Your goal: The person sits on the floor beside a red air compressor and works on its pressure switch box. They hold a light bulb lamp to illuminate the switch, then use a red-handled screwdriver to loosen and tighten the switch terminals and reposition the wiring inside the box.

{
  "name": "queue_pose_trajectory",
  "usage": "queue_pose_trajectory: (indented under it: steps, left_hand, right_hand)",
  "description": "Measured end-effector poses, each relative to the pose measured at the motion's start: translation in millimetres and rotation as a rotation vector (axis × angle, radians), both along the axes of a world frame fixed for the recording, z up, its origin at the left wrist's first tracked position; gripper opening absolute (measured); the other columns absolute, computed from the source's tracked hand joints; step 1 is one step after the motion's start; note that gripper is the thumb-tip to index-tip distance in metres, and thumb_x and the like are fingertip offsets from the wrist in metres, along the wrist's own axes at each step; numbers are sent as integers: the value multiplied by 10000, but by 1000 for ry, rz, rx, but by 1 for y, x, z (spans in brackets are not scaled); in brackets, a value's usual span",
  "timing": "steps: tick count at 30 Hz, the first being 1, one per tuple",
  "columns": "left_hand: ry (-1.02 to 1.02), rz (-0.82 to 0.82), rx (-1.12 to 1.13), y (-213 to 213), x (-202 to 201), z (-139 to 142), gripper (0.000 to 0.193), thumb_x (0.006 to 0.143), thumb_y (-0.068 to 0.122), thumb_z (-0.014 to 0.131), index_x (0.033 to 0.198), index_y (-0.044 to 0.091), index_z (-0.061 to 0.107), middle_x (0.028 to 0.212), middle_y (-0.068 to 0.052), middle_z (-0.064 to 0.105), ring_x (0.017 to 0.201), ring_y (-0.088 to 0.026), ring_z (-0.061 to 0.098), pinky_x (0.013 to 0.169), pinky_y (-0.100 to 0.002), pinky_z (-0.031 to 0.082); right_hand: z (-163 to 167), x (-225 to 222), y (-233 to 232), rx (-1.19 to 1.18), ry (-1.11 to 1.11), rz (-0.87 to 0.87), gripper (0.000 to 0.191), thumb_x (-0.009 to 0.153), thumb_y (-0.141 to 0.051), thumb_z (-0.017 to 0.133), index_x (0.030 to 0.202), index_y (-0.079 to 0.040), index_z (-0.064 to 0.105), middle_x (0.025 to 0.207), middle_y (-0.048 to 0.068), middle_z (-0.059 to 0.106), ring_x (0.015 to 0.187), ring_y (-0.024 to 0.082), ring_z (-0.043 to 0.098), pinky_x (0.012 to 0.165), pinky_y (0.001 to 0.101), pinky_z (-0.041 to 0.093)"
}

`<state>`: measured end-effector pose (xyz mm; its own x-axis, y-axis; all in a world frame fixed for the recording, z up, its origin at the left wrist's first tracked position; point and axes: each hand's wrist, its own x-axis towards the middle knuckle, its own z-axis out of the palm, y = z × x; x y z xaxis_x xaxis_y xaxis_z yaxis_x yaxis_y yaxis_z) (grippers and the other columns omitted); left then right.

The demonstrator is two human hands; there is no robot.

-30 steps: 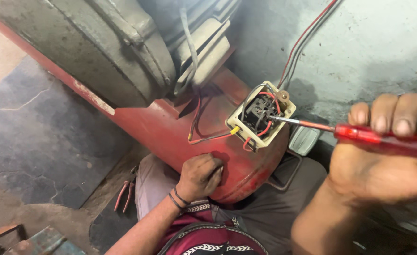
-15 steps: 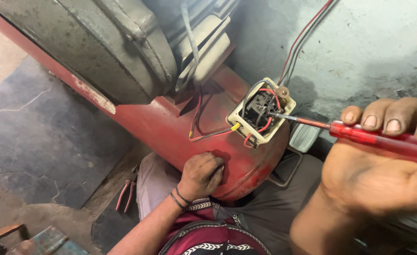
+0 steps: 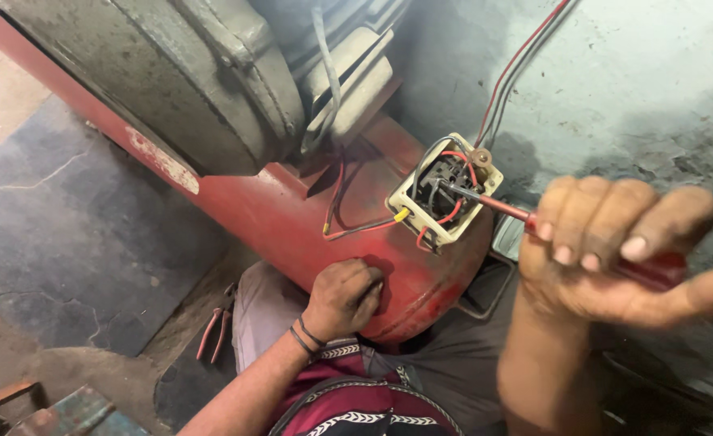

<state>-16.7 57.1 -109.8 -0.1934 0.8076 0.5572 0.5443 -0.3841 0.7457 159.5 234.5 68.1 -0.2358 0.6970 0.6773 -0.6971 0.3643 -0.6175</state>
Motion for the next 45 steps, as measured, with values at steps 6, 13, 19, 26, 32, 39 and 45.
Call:
queue_pose_trajectory:
  steps: [6, 13, 19, 26, 32, 39, 45]
  left_hand:
    - [-68, 11, -54, -3, -1, 20, 157, 836, 37, 707, 982, 32, 651, 788, -118, 579, 724, -320, 610, 662, -423, 503]
    - [-138, 107, 153, 10, -5, 99, 116, 930, 13, 669, 1040, 17, 636, 893, -120, 633, 777, -292, 659, 699, -383, 530]
    - [28, 303, 113, 55, -7, 152, 214, 915, 151, 774, 997, 30, 619, 869, -130, 585, 759, -330, 618, 686, -432, 488]
    - [-20, 324, -36, 70, 0, 151, 172, 892, 154, 763, 892, 67, 614, 839, -120, 599, 742, -330, 635, 662, -436, 487]
    - [-125, 296, 30, 71, 4, 145, 125, 912, 99, 745, 916, 56, 628, 841, -119, 621, 735, -325, 644, 660, -424, 494]
    - [-136, 290, 44, 74, 2, 139, 100, 926, 82, 735, 926, 51, 639, 850, -123, 648, 750, -326, 660, 671, -415, 504]
    - [-205, 297, 55, 73, 3, 136, 81, 926, 68, 724, 954, 42, 653, 876, -121, 672, 755, -310, 677, 667, -397, 519]
  right_hand:
    - [-6, 23, -5, -50, 133, -20, 468, 933, -630, 549, 818, -180, 495, 580, -40, 454, 522, 120, 429, 534, 316, 410]
    - [-22, 62, -31, -7, 68, -257, 453, 917, -643, 546, 804, -208, 490, 599, -62, 424, 541, 111, 390, 547, 314, 364]
    - [-29, 79, -46, 12, 41, -288, 473, 926, -665, 515, 861, -197, 501, 618, -33, 456, 530, 132, 425, 552, 340, 385]
    - [-34, 84, -52, -143, 41, -193, 509, 1024, -601, 448, 851, -124, 483, 622, 43, 473, 559, 191, 411, 540, 345, 371]
    - [-27, 61, -52, -142, -125, -300, 500, 1026, -605, 493, 857, -136, 448, 553, 29, 451, 493, 180, 397, 524, 346, 370]
    - [4, 11, -52, 134, -725, -475, 226, 966, -213, 787, 1002, -62, 623, 796, 33, 574, 676, 94, 514, 643, 223, 425]
    - [15, -39, -42, 378, -1156, -597, 262, 849, -9, 813, 1100, -25, 739, 852, 75, 600, 714, 153, 590, 631, 306, 469]
